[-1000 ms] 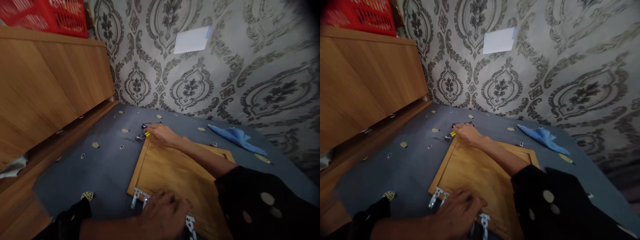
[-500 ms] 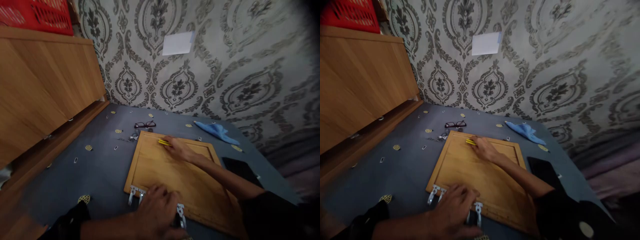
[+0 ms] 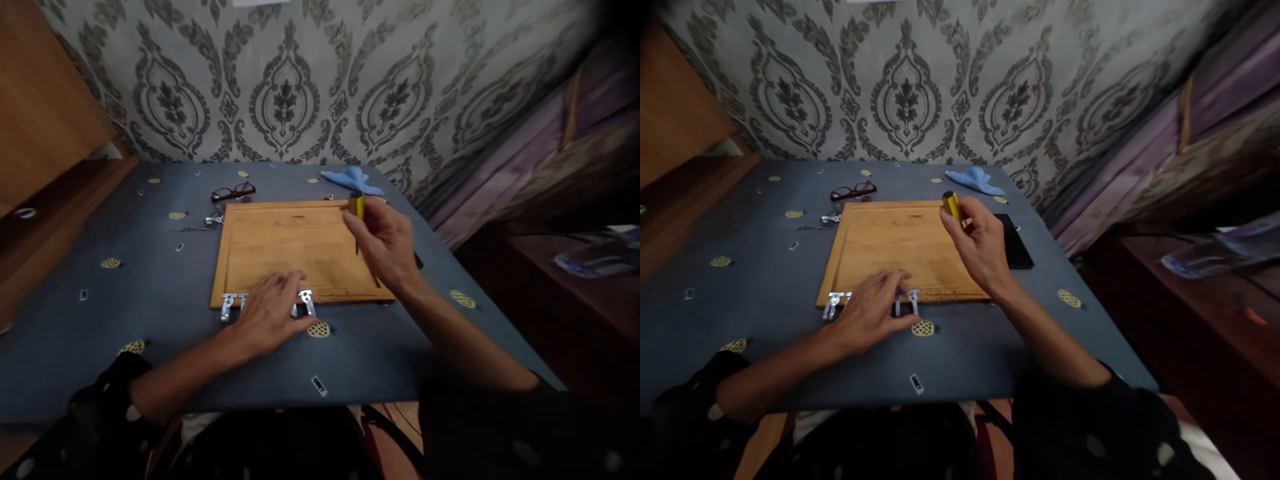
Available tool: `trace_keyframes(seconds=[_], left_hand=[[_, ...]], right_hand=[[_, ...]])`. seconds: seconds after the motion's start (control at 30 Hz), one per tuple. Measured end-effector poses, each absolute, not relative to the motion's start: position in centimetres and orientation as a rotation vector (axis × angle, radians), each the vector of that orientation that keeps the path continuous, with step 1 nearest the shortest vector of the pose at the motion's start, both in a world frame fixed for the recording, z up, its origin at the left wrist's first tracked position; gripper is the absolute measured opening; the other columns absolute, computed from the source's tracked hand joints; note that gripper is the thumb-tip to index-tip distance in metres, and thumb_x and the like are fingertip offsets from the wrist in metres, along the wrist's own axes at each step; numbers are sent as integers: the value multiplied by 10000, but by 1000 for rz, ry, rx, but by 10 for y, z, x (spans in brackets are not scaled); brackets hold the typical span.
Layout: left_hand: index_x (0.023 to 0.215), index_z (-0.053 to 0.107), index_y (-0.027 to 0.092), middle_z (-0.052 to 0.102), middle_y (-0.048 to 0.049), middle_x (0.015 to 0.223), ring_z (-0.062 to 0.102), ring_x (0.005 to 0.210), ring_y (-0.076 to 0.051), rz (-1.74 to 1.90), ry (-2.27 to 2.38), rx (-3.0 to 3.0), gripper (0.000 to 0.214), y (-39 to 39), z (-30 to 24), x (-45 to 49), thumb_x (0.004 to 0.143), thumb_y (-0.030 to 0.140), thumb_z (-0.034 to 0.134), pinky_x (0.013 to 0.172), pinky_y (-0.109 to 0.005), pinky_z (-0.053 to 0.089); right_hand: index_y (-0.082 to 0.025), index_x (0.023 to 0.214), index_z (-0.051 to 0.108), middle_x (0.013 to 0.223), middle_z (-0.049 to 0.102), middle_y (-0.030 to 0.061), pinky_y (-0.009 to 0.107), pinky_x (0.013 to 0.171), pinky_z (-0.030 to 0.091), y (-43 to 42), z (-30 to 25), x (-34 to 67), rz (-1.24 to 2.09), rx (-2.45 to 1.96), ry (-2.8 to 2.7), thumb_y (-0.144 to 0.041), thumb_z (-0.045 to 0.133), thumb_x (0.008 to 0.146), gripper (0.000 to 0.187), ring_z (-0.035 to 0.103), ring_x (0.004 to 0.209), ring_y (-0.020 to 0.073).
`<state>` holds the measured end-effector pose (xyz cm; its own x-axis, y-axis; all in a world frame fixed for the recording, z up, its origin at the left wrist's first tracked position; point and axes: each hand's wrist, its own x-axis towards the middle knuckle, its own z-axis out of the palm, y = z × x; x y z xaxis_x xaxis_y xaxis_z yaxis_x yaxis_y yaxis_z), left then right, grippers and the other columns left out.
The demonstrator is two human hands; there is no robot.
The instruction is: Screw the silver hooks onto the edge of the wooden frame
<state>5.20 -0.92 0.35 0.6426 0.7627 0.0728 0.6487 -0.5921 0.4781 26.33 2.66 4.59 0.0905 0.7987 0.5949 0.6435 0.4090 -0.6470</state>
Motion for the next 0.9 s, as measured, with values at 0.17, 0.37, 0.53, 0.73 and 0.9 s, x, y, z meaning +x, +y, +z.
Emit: trace_keyframes(seconds=[0.17,0.37,0.53,0.73,0.9], left_hand=[[1220,440,178,658,-70,1065,618,1015,-266,399,1117,2445,532,-10,3,51,824,414,706,906,-459,494],[1216,433,202,662,-50,1056,626,984,-253,399,1115,2427,528,-9,4,52,809,385,715,892,-448,509],[1263,429,195,644,-74,1063,616,1011,-277,386,1138,2425,579,-9,4,51,806,408,715,892,-467,508],[1269,436,196,649,-65,1030,610,1011,-278,375,1137,2442,546,-9,4,51,827,412,672,883,-467,505],[1270,438,198,649,-66,1021,612,1004,-276,365,1141,2443,559,-9,3,51,820,424,680,883,-462,504]], right_hand=[[-245,967,619,818,636,-14,249,529,444,-25,35,264,501,-1143,-1315,-420,575,945,181,551,642,115],[-242,940,591,803,636,-7,255,522,488,-30,23,244,579,-1026,-1249,-457,569,946,216,606,700,127],[-252,980,584,836,643,-11,244,535,513,-25,11,230,632,-969,-1315,-434,564,956,185,624,735,119],[-250,986,578,837,635,-7,252,530,513,-27,3,227,648,-1011,-1384,-459,550,959,213,607,694,114],[-254,984,568,834,632,-15,260,531,502,-26,4,228,644,-1022,-1422,-441,530,972,191,593,681,112]])
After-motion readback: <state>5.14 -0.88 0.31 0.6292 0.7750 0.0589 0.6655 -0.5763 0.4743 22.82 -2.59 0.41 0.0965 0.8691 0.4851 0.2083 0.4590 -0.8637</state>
